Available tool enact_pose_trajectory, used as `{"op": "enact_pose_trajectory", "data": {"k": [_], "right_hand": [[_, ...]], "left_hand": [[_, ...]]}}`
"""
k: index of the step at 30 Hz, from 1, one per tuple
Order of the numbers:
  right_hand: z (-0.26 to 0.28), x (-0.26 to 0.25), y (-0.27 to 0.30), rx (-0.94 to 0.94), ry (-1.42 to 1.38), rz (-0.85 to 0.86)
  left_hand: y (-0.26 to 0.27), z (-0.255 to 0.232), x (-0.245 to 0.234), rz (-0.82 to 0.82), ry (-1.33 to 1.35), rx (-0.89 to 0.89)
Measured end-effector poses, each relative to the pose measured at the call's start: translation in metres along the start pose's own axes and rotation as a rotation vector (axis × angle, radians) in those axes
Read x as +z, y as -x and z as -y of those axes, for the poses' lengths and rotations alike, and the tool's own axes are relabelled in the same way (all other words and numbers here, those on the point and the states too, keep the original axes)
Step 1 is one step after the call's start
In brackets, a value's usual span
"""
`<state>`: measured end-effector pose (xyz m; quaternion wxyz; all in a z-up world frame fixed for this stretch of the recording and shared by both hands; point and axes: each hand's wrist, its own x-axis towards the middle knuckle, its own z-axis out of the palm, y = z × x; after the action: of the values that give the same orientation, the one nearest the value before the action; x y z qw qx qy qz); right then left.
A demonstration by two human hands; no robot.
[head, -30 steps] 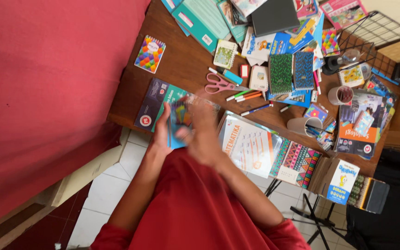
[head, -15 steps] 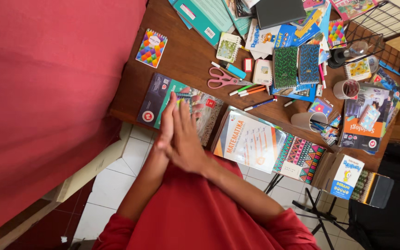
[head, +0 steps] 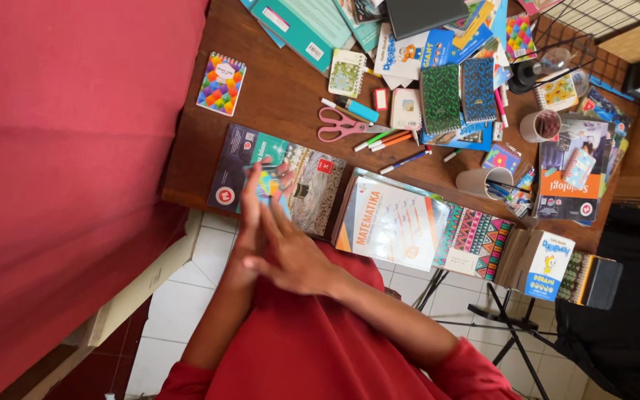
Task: The person organizes stationery items on a cluttered wooden table. They pick up and place down books, notebooks, a trophy, pens, scissors, and a cup, arranging them into neat stacks and piles.
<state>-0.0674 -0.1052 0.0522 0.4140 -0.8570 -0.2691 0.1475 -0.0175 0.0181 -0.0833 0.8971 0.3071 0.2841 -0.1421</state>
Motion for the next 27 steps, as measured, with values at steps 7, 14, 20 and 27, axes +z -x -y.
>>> {"op": "enact_pose_trajectory", "data": {"k": [7,14,20,27], "right_hand": [[-0.051,-0.011,-0.011,0.590,-0.311,-0.250],[-0.096,0.054,-0.008,0.543,-0.232,-0.403],[-0.155,0.046,-0.034,0.618,-0.665,-0.349],[-0.166,0.044,-0.114,0.588,-0.818,-0.256]], "left_hand": [[-0.002,-0.016,-0.003,0.065,0.059,-0.148],[-0.010,0.008,0.006,-0.144,-0.433,0.114],[-0.017,0.006,-0.020,-0.089,-1.060,0.505],[-0.058,-0.038,-0.013,-0.220,-0.810,0.221]]}}
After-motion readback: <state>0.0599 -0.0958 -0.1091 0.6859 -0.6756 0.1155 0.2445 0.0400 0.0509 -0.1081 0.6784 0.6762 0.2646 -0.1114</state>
